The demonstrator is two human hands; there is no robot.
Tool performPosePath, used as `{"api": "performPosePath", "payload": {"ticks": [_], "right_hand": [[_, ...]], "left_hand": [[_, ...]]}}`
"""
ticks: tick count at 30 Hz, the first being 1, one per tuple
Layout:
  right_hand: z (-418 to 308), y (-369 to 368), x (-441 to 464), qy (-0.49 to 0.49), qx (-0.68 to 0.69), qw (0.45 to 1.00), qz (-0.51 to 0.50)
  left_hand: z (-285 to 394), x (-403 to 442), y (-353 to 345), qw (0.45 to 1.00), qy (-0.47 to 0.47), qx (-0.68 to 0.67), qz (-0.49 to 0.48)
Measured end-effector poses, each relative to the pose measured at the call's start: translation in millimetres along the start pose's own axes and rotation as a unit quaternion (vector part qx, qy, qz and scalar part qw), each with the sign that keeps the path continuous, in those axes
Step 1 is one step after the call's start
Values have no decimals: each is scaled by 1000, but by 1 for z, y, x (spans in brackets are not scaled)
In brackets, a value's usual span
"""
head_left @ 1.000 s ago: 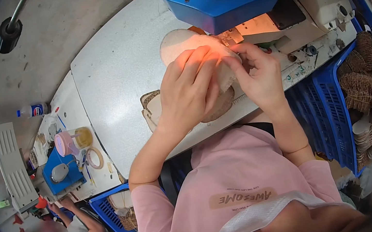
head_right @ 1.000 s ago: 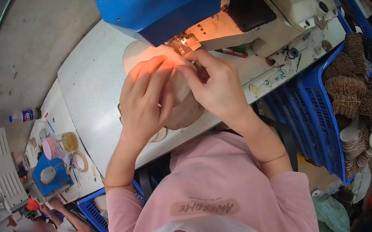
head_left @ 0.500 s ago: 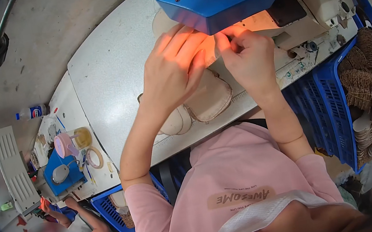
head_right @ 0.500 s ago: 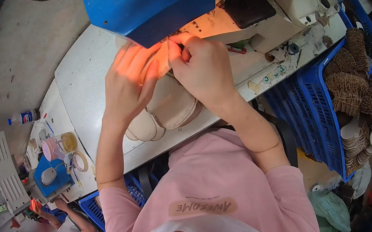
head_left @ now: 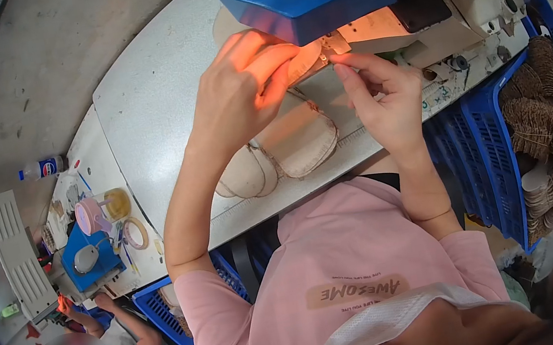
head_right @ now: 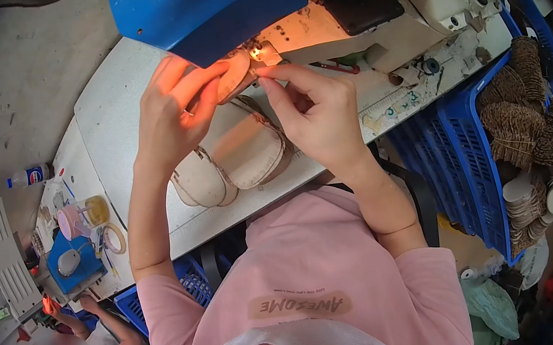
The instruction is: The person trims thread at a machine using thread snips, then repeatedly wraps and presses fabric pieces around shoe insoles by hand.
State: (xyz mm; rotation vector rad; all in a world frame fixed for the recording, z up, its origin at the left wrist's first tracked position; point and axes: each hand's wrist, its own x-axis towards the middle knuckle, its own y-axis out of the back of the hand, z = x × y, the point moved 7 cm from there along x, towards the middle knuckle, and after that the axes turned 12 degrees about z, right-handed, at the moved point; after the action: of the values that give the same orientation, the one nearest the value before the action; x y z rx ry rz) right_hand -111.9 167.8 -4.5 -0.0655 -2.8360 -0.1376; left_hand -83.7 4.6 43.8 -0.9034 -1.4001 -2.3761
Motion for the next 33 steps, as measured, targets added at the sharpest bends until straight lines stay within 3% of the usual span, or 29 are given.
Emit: {"api": "performPosePath", "payload": {"ticks": [10,16,19,33], "right_hand": [[8,5,-7,-34,14,999,-31],[15,5,-13,-64,19,996,-51],[18,5,-15,-72,10,996,-58],[29,3,-23,-80,-22,992,-97]], "left_hand": [[26,-12,5,997,-14,57,58],[24,-10,5,995,-71,56,34],[17,-5,2,1000,-4,29,-7],[39,-14,-3,991,-17,118,53]]}}
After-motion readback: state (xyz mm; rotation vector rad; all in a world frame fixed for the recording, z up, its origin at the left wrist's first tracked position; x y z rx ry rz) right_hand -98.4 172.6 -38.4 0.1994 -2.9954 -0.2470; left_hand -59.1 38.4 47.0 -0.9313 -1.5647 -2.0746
